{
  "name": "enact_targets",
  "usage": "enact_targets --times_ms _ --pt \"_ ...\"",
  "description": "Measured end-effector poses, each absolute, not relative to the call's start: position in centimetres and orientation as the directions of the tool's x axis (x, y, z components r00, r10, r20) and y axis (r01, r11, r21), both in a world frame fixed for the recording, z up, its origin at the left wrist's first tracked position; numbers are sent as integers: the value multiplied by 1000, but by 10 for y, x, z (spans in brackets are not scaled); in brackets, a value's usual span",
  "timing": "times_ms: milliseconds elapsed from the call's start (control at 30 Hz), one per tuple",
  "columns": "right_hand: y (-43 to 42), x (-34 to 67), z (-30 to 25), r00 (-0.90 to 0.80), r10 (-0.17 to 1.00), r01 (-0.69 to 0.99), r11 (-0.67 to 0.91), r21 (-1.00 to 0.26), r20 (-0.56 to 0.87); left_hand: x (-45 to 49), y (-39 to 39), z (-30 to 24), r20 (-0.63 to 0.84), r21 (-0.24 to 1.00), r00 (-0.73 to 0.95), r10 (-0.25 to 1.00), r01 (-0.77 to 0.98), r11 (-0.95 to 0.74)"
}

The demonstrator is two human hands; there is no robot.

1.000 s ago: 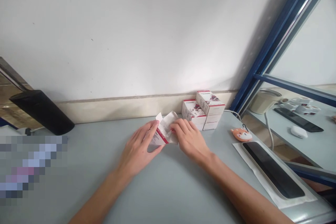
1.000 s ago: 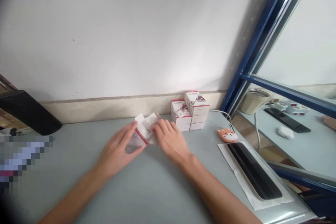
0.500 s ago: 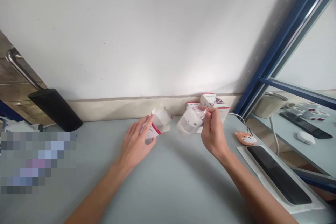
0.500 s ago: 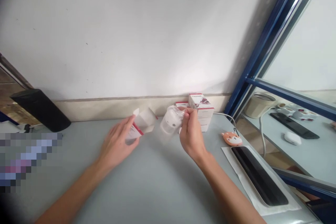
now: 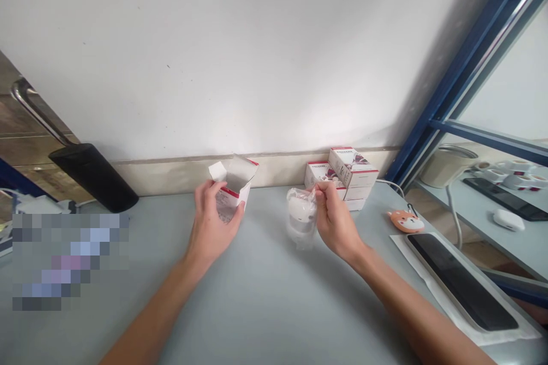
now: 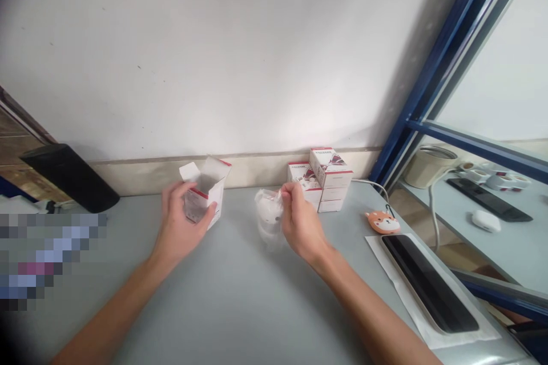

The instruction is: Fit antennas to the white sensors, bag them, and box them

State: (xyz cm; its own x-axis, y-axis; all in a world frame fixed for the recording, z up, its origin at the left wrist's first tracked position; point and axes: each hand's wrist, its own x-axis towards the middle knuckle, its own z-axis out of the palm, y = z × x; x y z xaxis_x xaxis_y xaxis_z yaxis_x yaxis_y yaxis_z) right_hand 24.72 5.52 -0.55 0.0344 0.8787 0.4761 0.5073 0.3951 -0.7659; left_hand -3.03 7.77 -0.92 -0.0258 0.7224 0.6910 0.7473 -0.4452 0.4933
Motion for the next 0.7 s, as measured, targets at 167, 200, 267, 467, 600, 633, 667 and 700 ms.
enact_targets --times_ms 167,200,267,467,600,633,667,700 --pt "56 246 -8 30 904 541 344 -767 427 -32 78 -7 596 546 -79 799 770 -331" --pt "55 245 -8 27 908 550 336 -765 418 -33 78 -6 586 541 -79 806 779 -317" --pt "54 244 -8 15 916 565 324 -759 401 -35 79 -5 590 495 -35 807 805 -326" --pt "52 242 -5 -19 925 594 316 -740 380 -39 81 -6 573 254 127 809 911 -323" --pt "52 242 -5 -18 928 599 308 -739 373 -37 78 -1 475 266 126 871 923 -278" --pt "52 242 -5 -18 927 597 310 -740 374 -37 78 -1 465 268 125 877 924 -273" --pt "52 242 -5 -17 927 596 311 -740 376 -38 78 0 464 261 126 877 926 -272" --pt "52 242 -5 -17 926 595 313 -740 378 -39 79 -1 466 247 135 875 929 -275"
